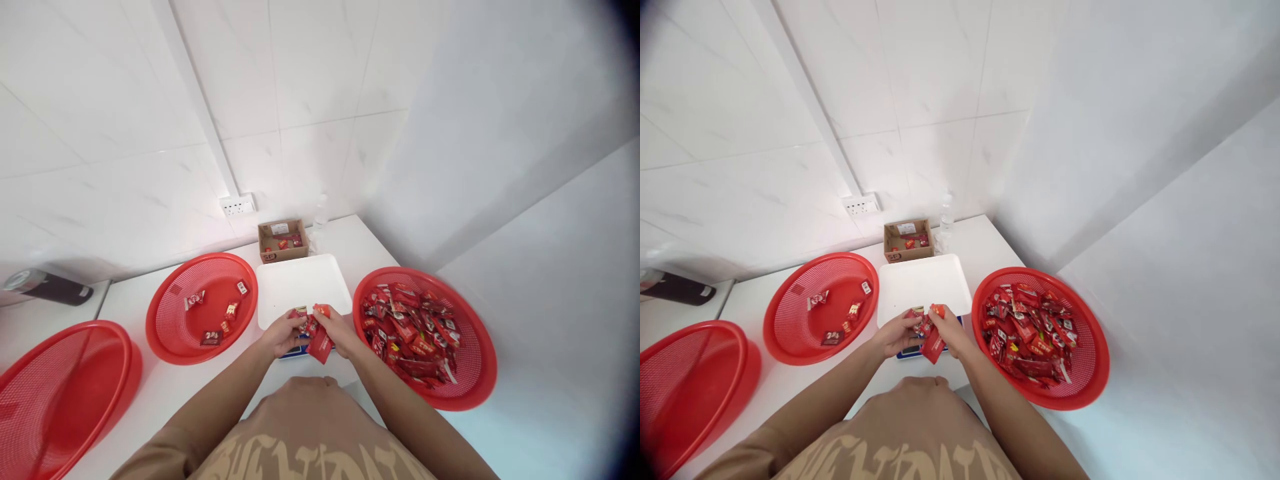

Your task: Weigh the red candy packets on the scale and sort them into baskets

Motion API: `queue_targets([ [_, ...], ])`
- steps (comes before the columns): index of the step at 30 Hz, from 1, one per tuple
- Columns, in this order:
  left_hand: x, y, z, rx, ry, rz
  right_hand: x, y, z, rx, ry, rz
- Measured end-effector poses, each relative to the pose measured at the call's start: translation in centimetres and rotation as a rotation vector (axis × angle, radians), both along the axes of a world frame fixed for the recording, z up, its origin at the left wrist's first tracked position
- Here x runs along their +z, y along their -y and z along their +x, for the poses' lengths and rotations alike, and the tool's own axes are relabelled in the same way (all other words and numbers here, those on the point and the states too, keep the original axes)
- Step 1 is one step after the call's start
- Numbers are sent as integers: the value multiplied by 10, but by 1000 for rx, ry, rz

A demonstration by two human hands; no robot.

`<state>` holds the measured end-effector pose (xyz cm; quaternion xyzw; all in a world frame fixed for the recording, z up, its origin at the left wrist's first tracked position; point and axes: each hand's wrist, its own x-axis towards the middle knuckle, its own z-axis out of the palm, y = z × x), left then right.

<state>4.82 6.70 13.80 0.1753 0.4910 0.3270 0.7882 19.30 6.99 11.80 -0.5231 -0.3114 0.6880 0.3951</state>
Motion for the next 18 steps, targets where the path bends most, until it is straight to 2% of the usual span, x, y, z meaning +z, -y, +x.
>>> queue_targets([
  [5,4,-22,-7,47,-87,59,7,-27,-3,-13,-175,-120],
  [8,7,-32,-16,79,-174,51,8,-37,3,-16,-110,-203],
  [10,5,-33,-22,107,-244,31,2,-37,10,-28,-76,-228],
  [14,-1,-28,-29,143,-331,21,-14,-28,22,-112,-144,-217],
  [18,-5,-19,-23,105,-363,38,-18,-18,24,-220,-170,-247],
])
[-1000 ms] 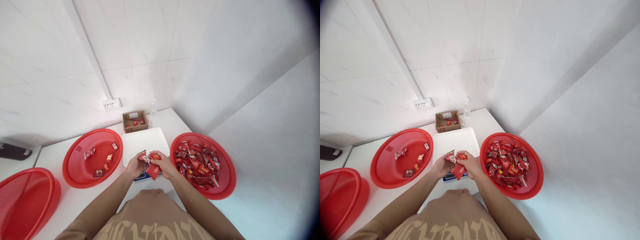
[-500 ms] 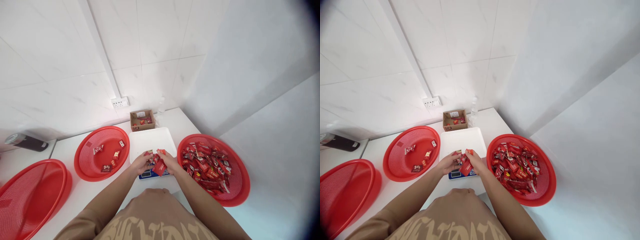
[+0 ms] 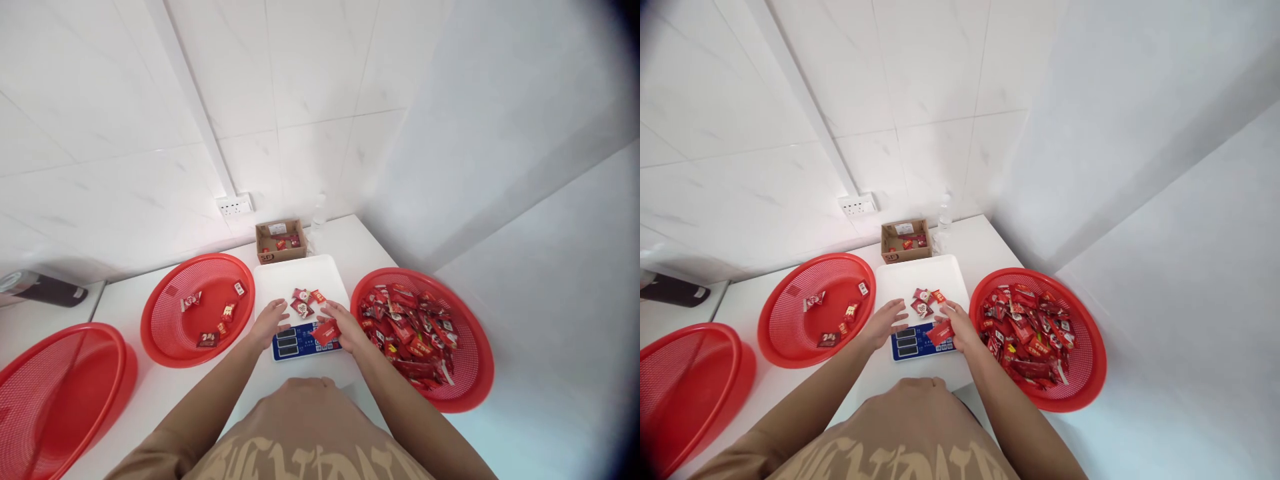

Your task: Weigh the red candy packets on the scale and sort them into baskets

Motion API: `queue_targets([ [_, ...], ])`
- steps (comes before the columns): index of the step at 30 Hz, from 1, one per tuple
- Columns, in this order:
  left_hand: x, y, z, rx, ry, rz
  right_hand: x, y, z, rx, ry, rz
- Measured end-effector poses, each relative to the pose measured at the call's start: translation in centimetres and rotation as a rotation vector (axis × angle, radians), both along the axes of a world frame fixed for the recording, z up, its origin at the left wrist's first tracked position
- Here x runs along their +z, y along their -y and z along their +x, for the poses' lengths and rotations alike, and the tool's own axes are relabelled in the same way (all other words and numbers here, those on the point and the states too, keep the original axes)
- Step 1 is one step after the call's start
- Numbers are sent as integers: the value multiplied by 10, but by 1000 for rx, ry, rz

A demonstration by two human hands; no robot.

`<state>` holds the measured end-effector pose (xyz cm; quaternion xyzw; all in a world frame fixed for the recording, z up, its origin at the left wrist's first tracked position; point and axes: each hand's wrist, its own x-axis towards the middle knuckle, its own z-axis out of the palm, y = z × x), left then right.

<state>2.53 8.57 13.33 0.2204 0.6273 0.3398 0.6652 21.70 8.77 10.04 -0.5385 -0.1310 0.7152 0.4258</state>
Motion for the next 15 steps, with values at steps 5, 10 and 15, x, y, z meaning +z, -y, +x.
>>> queue_targets([
  [5,2,26,26,-237,122,-36,8,17,-17,-82,-24,74],
  [10,-5,41,34,-315,187,-10,7,32,-23,63,125,226],
  [15,-6,39,21,-267,99,35,0,29,-3,192,181,232],
])
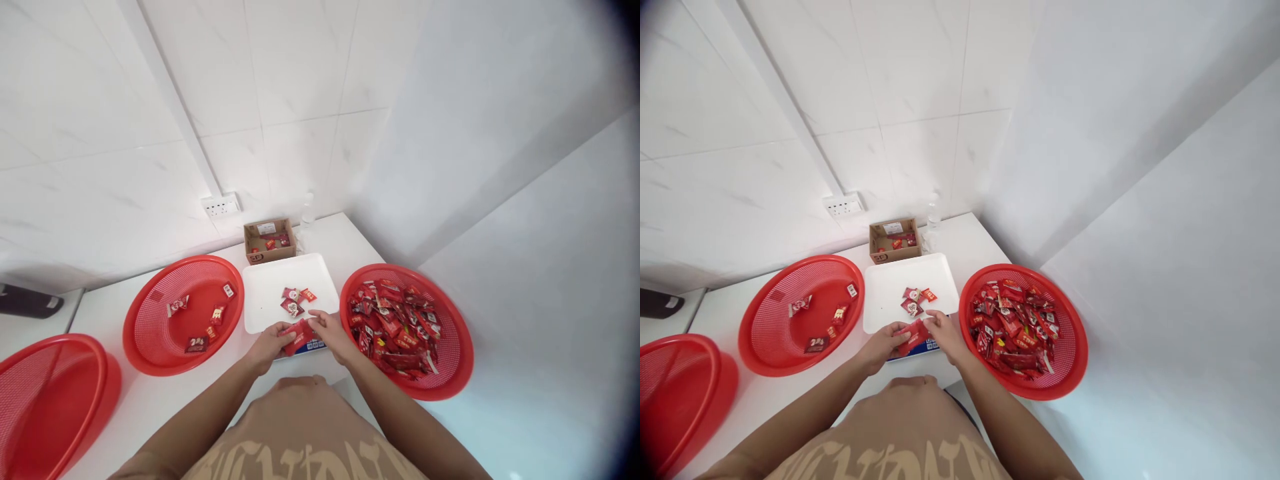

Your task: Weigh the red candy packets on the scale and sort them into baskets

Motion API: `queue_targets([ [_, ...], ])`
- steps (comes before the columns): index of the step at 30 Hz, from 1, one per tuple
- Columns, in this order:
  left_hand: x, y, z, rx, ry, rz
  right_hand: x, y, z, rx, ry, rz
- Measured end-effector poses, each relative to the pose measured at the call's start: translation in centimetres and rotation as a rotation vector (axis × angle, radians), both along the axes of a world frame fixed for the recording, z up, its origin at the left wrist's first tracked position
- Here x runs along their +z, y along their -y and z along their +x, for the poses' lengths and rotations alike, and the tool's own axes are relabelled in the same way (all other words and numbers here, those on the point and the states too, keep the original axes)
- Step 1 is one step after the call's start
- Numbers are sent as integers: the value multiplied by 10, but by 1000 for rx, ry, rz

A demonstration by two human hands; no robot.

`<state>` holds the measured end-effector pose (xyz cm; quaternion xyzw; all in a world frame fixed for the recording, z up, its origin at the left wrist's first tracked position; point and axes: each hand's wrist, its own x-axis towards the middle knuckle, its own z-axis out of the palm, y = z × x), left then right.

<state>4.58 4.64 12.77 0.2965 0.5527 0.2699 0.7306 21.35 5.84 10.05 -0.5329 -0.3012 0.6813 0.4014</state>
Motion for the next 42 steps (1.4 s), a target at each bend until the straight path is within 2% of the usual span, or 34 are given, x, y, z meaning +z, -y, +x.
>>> queue_targets([
  [4,5,2,-4,-29,-26,51,4,3,6,233,12,-11],
  [10,7,10,-6,-107,35,30,8,11,5,317,-47,-45],
  [12,6,11,-6,-69,22,7,4,9,6,289,11,-36],
  [17,-2,11,-10,71,-67,-46,-6,-11,21,45,231,37],
  [19,-5,10,-15,76,-83,-54,-8,-22,31,45,351,97],
  [24,-9,11,-23,77,-98,-62,-17,-40,41,182,546,211],
  [30,-3,13,-27,84,-110,-44,-25,-39,32,121,834,493],
  [34,2,14,-37,99,-150,-14,-20,-33,52,-4,931,592],
  [38,0,20,-47,51,-246,27,-25,-28,90,-56,1054,533],
  [42,-8,27,-49,-57,-300,19,-53,-18,117,118,1145,347],
])
